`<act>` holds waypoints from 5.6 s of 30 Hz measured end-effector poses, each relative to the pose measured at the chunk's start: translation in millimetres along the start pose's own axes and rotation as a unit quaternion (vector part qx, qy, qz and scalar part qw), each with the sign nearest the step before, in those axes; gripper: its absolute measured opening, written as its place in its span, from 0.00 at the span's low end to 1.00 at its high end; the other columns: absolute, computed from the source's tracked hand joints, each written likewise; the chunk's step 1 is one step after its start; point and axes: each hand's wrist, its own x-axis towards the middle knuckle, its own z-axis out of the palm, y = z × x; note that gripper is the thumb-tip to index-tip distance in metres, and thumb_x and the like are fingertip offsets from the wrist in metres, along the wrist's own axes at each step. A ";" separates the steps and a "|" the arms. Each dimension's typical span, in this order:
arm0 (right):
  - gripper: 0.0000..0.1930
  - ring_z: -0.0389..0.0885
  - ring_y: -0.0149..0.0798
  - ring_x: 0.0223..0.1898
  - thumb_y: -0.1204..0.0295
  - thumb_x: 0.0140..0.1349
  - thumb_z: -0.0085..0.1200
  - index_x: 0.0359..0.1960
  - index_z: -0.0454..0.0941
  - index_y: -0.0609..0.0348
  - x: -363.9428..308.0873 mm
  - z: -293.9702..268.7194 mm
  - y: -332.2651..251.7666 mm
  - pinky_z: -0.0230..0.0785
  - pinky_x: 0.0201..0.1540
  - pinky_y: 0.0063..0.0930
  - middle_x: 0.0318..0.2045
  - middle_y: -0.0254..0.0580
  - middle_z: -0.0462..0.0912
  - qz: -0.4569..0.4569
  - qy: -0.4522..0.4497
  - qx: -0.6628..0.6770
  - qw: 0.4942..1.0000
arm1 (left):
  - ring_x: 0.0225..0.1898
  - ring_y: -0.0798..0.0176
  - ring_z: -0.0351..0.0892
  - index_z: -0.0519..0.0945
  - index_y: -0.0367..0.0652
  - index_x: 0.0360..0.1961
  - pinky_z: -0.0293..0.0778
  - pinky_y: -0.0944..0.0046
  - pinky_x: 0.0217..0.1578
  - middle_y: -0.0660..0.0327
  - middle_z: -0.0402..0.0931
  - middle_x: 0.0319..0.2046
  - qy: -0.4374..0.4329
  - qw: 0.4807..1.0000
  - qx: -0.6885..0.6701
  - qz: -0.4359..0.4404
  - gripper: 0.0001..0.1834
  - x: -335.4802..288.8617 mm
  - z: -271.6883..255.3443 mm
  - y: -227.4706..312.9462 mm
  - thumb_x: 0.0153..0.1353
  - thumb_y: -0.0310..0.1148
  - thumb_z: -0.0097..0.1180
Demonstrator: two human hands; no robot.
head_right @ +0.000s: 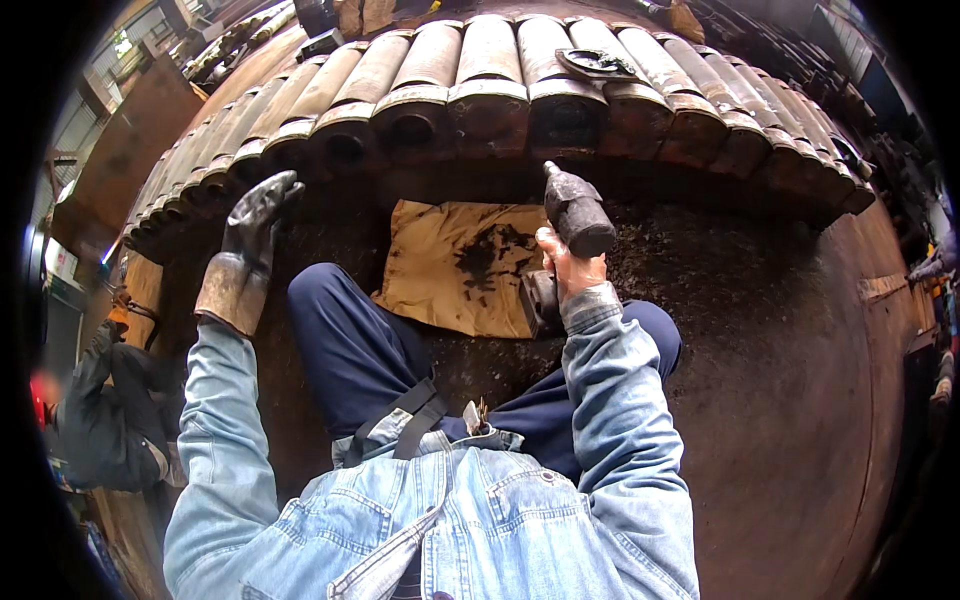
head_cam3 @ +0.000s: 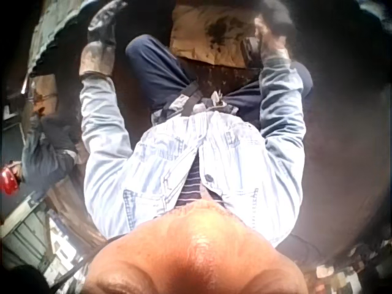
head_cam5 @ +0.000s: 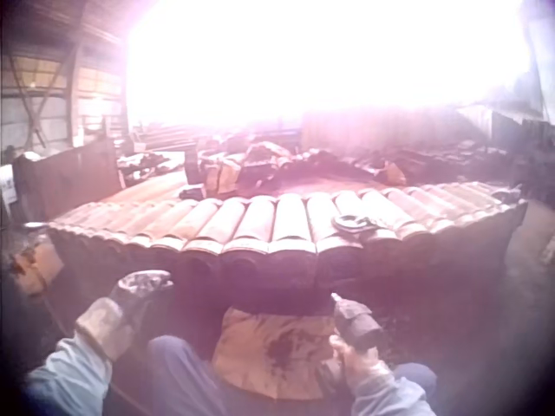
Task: The person performs maintenance on a heavy machinery track by using a power tool to remove a bolt and then using a hammer to knock out a pin from the track links.
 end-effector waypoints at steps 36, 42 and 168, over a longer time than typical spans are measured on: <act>0.18 0.72 0.35 0.27 0.72 0.62 0.60 0.53 0.73 0.60 172.4 74.3 47.1 0.69 0.36 0.29 0.26 0.34 0.74 0.185 -0.001 0.231 0.955 | 0.59 0.59 0.80 0.77 0.34 0.62 0.75 0.60 0.61 0.50 0.81 0.57 -0.053 0.975 -0.006 -0.214 0.28 71.4 176.2 -55.2 0.62 0.29 0.68; 0.15 0.75 0.37 0.27 0.70 0.66 0.56 0.52 0.72 0.60 170.4 76.5 49.6 0.72 0.38 0.34 0.24 0.37 0.76 0.160 -0.044 0.302 0.939 | 0.58 0.59 0.81 0.76 0.32 0.62 0.77 0.60 0.59 0.51 0.82 0.56 -0.048 0.977 -0.032 -0.205 0.27 74.4 181.8 -57.9 0.63 0.27 0.67; 0.12 0.75 0.28 0.33 0.74 0.64 0.65 0.48 0.79 0.57 151.6 22.6 18.6 0.70 0.36 0.26 0.36 0.31 0.80 0.040 -0.038 -0.211 0.976 | 0.42 0.52 0.87 0.80 0.36 0.54 0.84 0.55 0.34 0.52 0.87 0.44 -0.103 0.727 -0.578 -0.356 0.28 254.8 355.1 -87.3 0.69 0.52 0.57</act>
